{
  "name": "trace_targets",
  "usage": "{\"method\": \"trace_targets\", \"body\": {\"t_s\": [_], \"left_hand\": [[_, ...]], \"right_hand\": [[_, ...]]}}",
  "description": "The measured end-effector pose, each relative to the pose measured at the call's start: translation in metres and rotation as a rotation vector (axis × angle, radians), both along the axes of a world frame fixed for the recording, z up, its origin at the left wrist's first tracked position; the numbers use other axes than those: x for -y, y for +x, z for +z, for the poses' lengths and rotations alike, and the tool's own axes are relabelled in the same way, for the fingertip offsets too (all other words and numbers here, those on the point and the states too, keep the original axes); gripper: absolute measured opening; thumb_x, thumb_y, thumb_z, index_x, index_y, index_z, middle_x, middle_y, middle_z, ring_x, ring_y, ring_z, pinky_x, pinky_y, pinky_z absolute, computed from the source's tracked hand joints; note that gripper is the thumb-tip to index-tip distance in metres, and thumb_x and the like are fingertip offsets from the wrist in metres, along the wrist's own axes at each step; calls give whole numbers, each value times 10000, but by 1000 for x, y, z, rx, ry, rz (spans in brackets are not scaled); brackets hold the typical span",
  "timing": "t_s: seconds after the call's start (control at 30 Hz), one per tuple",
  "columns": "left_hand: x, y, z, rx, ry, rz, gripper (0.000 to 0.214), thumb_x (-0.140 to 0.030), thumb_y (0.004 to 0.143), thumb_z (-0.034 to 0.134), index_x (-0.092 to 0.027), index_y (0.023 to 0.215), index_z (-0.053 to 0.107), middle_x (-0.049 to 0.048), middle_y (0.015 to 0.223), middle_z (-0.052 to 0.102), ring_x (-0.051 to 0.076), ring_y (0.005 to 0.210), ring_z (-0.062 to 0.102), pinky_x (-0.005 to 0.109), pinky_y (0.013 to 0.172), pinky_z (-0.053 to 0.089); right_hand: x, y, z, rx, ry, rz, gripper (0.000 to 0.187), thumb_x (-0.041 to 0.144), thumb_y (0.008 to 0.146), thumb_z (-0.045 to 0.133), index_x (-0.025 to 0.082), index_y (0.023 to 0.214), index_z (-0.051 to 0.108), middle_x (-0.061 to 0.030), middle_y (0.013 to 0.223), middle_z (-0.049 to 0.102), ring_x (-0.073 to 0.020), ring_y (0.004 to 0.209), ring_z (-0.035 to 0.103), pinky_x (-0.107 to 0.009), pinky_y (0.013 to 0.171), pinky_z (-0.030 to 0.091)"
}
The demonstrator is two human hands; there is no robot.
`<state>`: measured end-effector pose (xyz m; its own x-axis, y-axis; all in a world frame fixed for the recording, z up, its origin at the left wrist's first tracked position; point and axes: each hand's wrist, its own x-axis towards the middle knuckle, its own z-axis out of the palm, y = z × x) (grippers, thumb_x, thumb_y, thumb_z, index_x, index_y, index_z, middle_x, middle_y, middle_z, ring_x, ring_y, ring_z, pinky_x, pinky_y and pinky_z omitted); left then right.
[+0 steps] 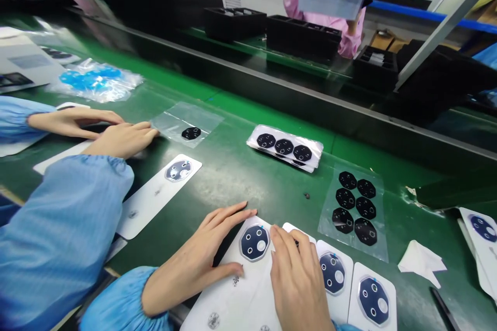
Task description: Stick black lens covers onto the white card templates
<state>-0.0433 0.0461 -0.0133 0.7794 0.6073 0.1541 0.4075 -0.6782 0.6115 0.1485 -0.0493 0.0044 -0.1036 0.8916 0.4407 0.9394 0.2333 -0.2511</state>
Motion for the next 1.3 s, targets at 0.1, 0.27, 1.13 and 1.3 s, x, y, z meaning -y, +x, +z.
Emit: {"method": "trace_targets", "body": {"t_s": [0.1, 0.27, 1.13, 1.3], "left_hand": [[0, 0, 3, 2, -7, 15, 770, -445, 776, 654, -199, 1398, 272, 163, 1378, 442, 315, 1312, 340, 513, 1007, 377], [-2, 1, 9, -32, -9, 19, 772, -456, 753, 674, -165, 1372, 316, 172, 1360, 457, 298, 1290, 374, 474, 997, 408], [6, 21, 18, -80, 453, -121, 280, -16, 910, 313, -174, 929, 544, 2, 1088, 662, 179, 963, 531, 349, 845, 318], [5, 23, 19, -104, 533, -194, 271, -29, 916, 301, -151, 937, 543, 48, 1126, 637, 188, 979, 522, 355, 879, 313]], "right_hand": [[-2, 1, -3, -5, -10, -12, 346, 103, 896, 383, 93, 1207, 534, -107, 1057, 683, -231, 890, 577, -343, 698, 509], [-5, 2, -5, 40, -16, -23, 321, 143, 919, 375, 66, 1171, 559, -113, 1052, 687, -240, 896, 569, -347, 715, 503], [14, -18, -14, 35, 225, 160, 385, 37, 920, 336, 146, 716, 645, -40, 777, 737, -147, 655, 598, -283, 588, 403], [15, -21, -14, 31, 208, 165, 409, 31, 923, 304, 138, 720, 642, -47, 742, 719, -153, 646, 587, -288, 585, 384]]}}
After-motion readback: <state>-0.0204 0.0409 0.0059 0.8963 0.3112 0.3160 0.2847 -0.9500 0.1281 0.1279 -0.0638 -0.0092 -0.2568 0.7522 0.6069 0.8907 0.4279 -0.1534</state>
